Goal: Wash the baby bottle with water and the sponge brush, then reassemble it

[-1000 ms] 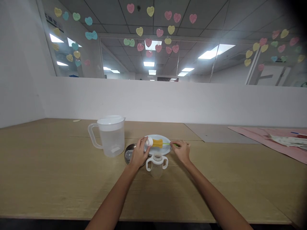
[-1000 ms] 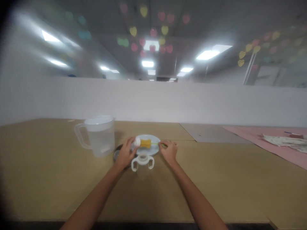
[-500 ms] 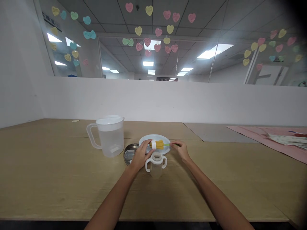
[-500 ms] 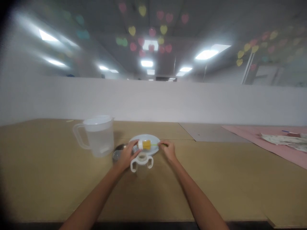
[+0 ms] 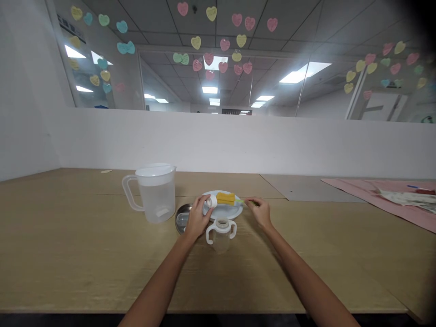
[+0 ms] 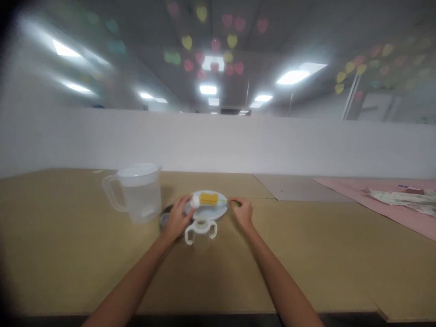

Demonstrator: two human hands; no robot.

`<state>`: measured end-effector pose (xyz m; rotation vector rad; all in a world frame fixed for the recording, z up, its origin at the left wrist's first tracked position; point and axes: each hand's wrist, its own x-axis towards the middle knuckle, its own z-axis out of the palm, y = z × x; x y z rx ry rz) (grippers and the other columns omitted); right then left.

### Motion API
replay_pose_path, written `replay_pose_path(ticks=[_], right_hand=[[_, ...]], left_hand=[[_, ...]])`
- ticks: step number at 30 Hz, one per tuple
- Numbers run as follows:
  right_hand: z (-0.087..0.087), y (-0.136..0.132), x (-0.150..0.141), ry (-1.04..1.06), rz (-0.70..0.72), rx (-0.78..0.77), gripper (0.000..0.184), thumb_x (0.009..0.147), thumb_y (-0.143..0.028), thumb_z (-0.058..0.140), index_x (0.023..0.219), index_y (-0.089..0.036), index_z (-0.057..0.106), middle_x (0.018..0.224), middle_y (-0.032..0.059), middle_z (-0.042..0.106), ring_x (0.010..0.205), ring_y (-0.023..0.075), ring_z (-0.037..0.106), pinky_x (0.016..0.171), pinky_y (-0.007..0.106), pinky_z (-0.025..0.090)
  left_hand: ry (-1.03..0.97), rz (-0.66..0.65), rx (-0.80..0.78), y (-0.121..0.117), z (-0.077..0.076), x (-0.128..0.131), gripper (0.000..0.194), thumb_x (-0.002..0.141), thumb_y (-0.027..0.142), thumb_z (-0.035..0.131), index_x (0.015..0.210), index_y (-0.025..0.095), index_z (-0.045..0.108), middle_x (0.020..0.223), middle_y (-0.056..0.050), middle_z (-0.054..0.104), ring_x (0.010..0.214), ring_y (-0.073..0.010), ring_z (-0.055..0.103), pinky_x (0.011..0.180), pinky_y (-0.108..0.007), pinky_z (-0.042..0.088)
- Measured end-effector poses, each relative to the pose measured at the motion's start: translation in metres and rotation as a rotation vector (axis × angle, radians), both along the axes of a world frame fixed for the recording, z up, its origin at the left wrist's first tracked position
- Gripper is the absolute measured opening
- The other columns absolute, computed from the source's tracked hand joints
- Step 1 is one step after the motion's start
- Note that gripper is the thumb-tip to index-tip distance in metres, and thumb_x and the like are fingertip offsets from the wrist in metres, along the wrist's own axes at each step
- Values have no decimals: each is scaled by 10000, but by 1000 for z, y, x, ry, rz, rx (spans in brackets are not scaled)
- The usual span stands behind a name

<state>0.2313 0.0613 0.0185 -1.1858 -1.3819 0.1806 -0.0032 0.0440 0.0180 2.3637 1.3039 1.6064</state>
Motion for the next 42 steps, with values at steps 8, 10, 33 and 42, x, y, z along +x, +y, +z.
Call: replay_pose_path(ticks=[8, 10, 33, 42], right_hand=[[-6, 3, -11, 178, 254, -127, 165, 592, -334, 638, 653, -185, 676, 775, 58, 678, 780, 210, 601, 757, 328, 440], [-7, 4, -10, 155, 178, -97, 178, 615, -341, 621, 679, -187, 682, 790, 60, 679, 787, 212, 600, 770, 336, 436], [-13, 10, 4, 97, 4, -62, 240, 653, -389, 577, 742, -193, 684, 822, 59, 680, 808, 222, 605, 758, 337, 441], [-11, 10, 4, 70, -6, -84, 239, 651, -383, 568, 741, -198, 689, 815, 58, 682, 809, 230, 607, 754, 344, 444]], left_hand=[[3, -5, -41, 0, 1, -2, 383, 768, 194, 476, 1149, 210, 437, 1102, -58, 479, 1060, -182, 456, 930, -327, 368], [-15, 11, -50, -1, 1, -2, 355, 771, 232, 487, 1124, 207, 449, 1077, -60, 478, 1040, -188, 464, 918, -337, 374], [403, 181, -167, 1, -4, -33, 260, 620, 208, 453, 877, 181, 423, 865, -57, 534, 837, -219, 491, 749, -341, 358], [460, 140, -267, -2, -3, -32, 292, 655, 211, 465, 943, 185, 421, 726, -18, 594, 735, -215, 558, 730, -324, 331]])
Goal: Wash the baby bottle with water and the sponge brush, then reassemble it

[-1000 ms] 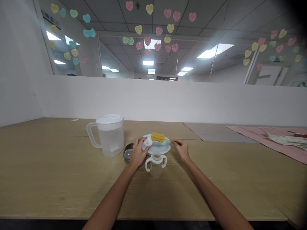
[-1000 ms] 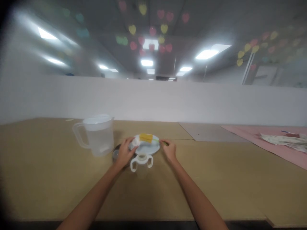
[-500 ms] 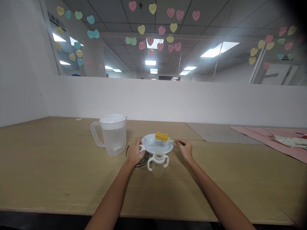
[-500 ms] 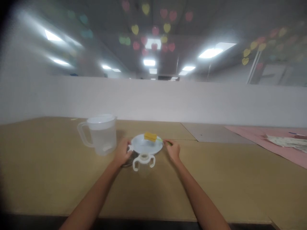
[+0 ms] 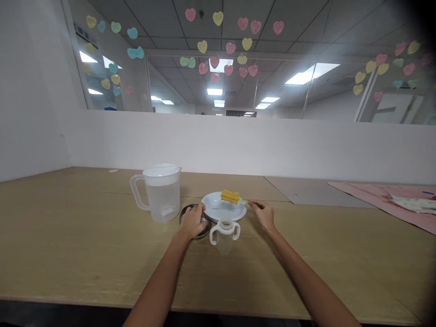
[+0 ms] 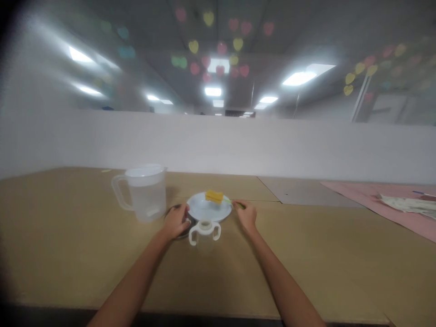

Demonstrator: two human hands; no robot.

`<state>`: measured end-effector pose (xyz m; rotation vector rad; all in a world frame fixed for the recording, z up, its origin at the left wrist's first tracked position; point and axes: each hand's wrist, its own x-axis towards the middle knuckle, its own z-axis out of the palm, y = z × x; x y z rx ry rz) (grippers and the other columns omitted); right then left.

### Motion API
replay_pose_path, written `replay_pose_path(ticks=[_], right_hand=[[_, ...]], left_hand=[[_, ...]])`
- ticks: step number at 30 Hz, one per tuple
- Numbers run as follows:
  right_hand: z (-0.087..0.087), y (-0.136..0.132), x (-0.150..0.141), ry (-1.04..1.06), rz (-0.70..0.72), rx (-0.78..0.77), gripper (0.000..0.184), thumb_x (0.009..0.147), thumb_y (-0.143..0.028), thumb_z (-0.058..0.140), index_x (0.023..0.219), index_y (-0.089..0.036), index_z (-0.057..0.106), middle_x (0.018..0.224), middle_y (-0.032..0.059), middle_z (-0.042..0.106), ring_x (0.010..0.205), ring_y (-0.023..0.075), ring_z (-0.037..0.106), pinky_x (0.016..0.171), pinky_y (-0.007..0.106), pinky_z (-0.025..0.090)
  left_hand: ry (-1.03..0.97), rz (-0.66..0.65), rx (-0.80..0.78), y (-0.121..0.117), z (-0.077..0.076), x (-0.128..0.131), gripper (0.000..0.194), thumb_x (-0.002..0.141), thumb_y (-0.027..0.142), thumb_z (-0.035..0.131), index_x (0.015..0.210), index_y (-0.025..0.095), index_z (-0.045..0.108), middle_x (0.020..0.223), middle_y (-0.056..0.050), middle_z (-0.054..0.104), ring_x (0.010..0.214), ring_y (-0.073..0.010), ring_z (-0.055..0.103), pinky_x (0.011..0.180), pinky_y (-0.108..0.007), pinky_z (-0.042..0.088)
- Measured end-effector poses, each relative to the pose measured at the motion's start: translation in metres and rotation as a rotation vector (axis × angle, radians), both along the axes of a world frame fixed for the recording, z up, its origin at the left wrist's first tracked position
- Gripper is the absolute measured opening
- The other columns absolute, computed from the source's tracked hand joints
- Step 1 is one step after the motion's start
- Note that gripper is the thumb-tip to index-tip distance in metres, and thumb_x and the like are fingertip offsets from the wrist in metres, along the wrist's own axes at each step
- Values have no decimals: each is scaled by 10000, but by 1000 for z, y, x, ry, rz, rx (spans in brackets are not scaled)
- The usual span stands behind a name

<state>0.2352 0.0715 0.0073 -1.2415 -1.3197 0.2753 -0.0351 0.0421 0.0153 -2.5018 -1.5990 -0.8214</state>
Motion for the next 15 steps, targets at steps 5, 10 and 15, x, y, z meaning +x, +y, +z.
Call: replay_pose_path(ticks=[5, 10, 15], right_hand=[[1, -2, -1, 6, 6, -5, 226, 657, -370, 567, 737, -196, 687, 820, 55, 681, 818, 225, 604, 762, 336, 439], [-1, -1, 0, 3, -19, 5, 247, 654, -393, 565, 746, -199, 688, 827, 56, 681, 810, 228, 605, 753, 340, 441], [1, -2, -1, -46, -56, 3, 219, 662, -370, 556, 730, -212, 690, 803, 47, 684, 797, 227, 608, 746, 337, 437]], left_hand=[[-38, 50, 62, 5, -6, 0, 277, 671, 256, 492, 923, 167, 420, 685, -23, 580, 678, -212, 552, 721, -336, 348], [-240, 15, 202, 1, -1, 1, 195, 769, 313, 403, 897, 172, 445, 700, -16, 549, 699, -178, 529, 725, -327, 370], [-223, -388, 201, -23, 11, 28, 319, 776, 385, 417, 1017, 194, 504, 825, -34, 578, 804, -175, 527, 784, -331, 376]])
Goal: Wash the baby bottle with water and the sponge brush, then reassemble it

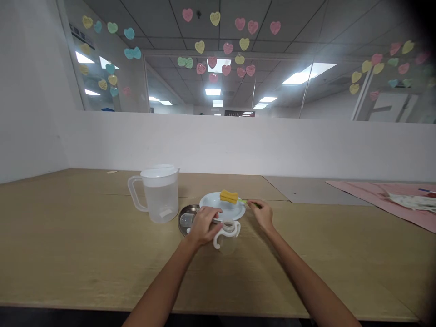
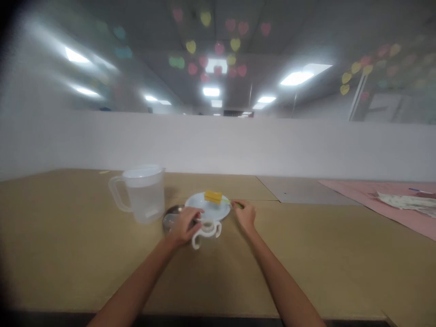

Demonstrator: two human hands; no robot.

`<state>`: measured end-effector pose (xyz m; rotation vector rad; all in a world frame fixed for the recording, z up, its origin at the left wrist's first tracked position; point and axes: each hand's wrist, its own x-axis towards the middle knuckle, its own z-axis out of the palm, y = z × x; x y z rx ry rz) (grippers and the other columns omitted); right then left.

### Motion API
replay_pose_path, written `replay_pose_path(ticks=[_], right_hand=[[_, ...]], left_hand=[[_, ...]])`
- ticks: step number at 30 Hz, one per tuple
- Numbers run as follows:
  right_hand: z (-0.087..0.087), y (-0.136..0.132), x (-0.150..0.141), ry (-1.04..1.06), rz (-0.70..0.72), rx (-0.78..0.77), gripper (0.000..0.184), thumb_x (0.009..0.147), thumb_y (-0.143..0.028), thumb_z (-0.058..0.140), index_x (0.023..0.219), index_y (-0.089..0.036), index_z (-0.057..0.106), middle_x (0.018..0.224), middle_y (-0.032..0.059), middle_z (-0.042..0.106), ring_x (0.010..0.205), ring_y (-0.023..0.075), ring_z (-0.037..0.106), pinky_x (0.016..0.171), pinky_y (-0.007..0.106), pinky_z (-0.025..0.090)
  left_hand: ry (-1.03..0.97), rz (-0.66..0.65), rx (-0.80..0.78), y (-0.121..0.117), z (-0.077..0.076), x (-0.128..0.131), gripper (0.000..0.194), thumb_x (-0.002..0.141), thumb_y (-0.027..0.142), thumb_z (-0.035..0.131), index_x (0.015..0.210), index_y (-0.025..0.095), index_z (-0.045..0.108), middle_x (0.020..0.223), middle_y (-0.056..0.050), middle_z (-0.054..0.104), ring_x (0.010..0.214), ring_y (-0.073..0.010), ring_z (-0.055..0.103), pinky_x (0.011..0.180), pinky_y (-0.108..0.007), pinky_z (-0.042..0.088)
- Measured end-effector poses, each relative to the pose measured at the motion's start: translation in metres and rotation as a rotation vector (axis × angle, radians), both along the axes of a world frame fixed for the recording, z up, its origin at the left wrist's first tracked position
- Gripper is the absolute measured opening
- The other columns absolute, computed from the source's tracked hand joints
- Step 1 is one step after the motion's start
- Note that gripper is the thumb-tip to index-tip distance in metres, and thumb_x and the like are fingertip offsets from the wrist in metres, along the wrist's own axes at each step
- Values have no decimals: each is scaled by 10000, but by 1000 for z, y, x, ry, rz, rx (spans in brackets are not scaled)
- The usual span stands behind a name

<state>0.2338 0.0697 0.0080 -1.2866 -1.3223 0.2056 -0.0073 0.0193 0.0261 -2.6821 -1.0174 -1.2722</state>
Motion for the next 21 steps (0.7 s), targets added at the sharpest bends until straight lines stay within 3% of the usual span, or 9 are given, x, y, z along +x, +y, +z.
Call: replay_pose_path(ticks=[3, 8, 12, 16, 21], right_hand=[[0, 0, 0, -24, -18, -7, 205, 668, -355, 548, 723, -218, 691, 803, 42, 685, 797, 222, 609, 743, 327, 435], [-3, 2, 0, -31, -35, -11, 228, 674, -377, 536, 740, -223, 690, 815, 37, 684, 804, 217, 607, 750, 330, 435], [-2, 0, 0, -50, -45, -2, 225, 678, -377, 529, 732, -230, 690, 813, 33, 684, 826, 220, 600, 774, 342, 424], [0, -1, -2, -36, -47, -4, 220, 675, -367, 534, 734, -227, 692, 811, 35, 684, 815, 218, 600, 772, 336, 420], [1, -2, -3, 17, -32, 11, 216, 667, -355, 540, 732, -212, 689, 814, 36, 681, 810, 208, 596, 762, 312, 412]], left_hand=[[8, -80, 8, -11, 1, 19, 335, 768, 402, 445, 1010, 188, 533, 851, -47, 593, 825, -189, 527, 817, -361, 365], [-137, -35, -73, -20, -9, 35, 320, 829, 345, 389, 1075, 176, 505, 973, -79, 597, 911, -197, 524, 837, -365, 388], [-393, -83, -109, -27, -27, 46, 457, 835, 339, 387, 1252, 167, 318, 1228, -125, 450, 1101, -207, 449, 922, -370, 372], [-471, -83, -302, -32, -36, 59, 727, 720, 382, 577, 1303, 179, 194, 1293, -144, 374, 1163, -233, 406, 965, -391, 348], [-596, -139, -582, -37, -30, 62, 702, 672, 347, 628, 1266, 199, 284, 1232, -106, 464, 1114, -213, 469, 940, -366, 384]])
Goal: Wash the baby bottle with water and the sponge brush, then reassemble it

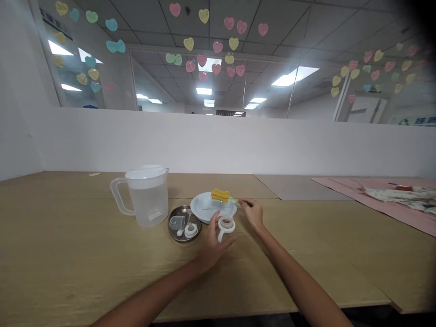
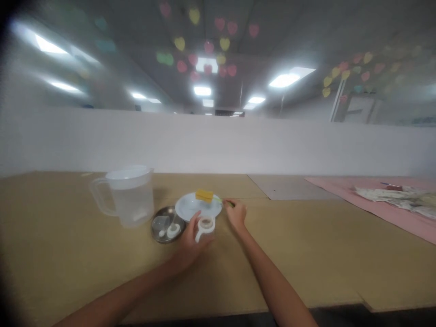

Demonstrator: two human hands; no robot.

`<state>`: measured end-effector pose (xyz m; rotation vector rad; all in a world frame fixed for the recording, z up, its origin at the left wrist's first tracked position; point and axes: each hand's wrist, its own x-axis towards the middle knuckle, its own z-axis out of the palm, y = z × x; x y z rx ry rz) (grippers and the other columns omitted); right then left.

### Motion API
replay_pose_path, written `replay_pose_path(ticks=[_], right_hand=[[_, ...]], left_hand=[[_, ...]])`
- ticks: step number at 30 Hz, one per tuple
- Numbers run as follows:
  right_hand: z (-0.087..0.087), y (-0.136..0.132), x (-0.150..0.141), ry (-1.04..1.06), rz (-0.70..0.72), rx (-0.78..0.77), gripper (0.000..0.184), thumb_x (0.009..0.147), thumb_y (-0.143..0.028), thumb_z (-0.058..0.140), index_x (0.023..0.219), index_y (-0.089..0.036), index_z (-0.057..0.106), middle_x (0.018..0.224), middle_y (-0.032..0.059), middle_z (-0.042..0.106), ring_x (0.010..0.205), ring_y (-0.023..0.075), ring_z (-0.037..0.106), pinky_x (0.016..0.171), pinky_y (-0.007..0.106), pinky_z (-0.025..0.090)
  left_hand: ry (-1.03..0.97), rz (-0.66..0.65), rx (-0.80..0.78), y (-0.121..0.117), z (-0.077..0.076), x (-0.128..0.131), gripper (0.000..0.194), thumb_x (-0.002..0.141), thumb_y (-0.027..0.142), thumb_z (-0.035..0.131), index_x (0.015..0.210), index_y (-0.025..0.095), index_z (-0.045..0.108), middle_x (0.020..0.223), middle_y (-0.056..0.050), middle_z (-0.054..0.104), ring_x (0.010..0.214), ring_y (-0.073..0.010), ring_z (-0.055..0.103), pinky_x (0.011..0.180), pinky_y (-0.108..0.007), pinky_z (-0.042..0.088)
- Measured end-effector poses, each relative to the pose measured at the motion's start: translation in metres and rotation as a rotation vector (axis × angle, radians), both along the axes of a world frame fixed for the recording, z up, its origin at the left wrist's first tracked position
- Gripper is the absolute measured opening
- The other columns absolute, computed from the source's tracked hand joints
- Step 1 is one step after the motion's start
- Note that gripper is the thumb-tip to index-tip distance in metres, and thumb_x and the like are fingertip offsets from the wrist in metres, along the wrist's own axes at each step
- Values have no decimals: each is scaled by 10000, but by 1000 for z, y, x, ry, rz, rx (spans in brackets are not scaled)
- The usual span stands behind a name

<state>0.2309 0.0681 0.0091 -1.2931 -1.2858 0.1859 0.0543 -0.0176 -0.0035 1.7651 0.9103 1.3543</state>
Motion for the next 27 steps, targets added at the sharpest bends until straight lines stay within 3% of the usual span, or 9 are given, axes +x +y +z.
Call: replay_pose_path(ticks=[3, 6, 13, 19, 23, 27], right_hand=[[4, -4, -1, 56, 17, 30, 215, 664, -348, 537, 717, -196, 680, 795, 37, 677, 787, 201, 588, 741, 295, 403], [11, -11, -2, 83, 48, 92, 238, 689, -360, 501, 646, -178, 648, 718, 32, 659, 718, 188, 567, 679, 274, 387], [26, -27, -7, -147, 129, 249, 276, 760, -345, 453, 591, -168, 579, 624, 8, 590, 642, 148, 498, 634, 265, 298], [33, -38, -10, -406, -14, 358, 266, 792, -303, 436, 617, -172, 586, 583, -5, 546, 610, 129, 450, 659, 289, 236], [35, -44, -5, -564, -215, 572, 179, 747, -259, 490, 628, -186, 603, 575, -1, 528, 607, 133, 428, 679, 312, 225], [33, -43, 4, -739, -334, 746, 109, 682, -254, 546, 610, -200, 608, 555, -9, 523, 573, 121, 403, 690, 327, 213]], left_hand=[[-29, -38, -86, -6, 5, -4, 592, 670, 335, 625, 1200, 189, 405, 1226, -90, 489, 1121, -217, 468, 951, -355, 375], [-62, 11, -82, -6, 7, -10, 557, 678, 347, 618, 1180, 184, 441, 1193, -84, 524, 1084, -220, 498, 925, -344, 396], [10, 351, 245, 16, 14, -29, 575, 671, 371, 627, 1190, 195, 452, 1209, -87, 509, 1117, -237, 469, 943, -367, 375], [140, 500, 443, 21, 21, -39, 551, 691, 384, 607, 1184, 194, 452, 1140, -84, 553, 1038, -214, 520, 883, -340, 416], [346, 676, 706, 22, 24, -46, 483, 712, 356, 595, 1153, 188, 488, 1079, -95, 583, 990, -216, 532, 850, -323, 402], [488, 722, 844, 25, 23, -52, 428, 740, 281, 564, 1155, 197, 492, 1079, -95, 589, 992, -211, 531, 859, -332, 357]])
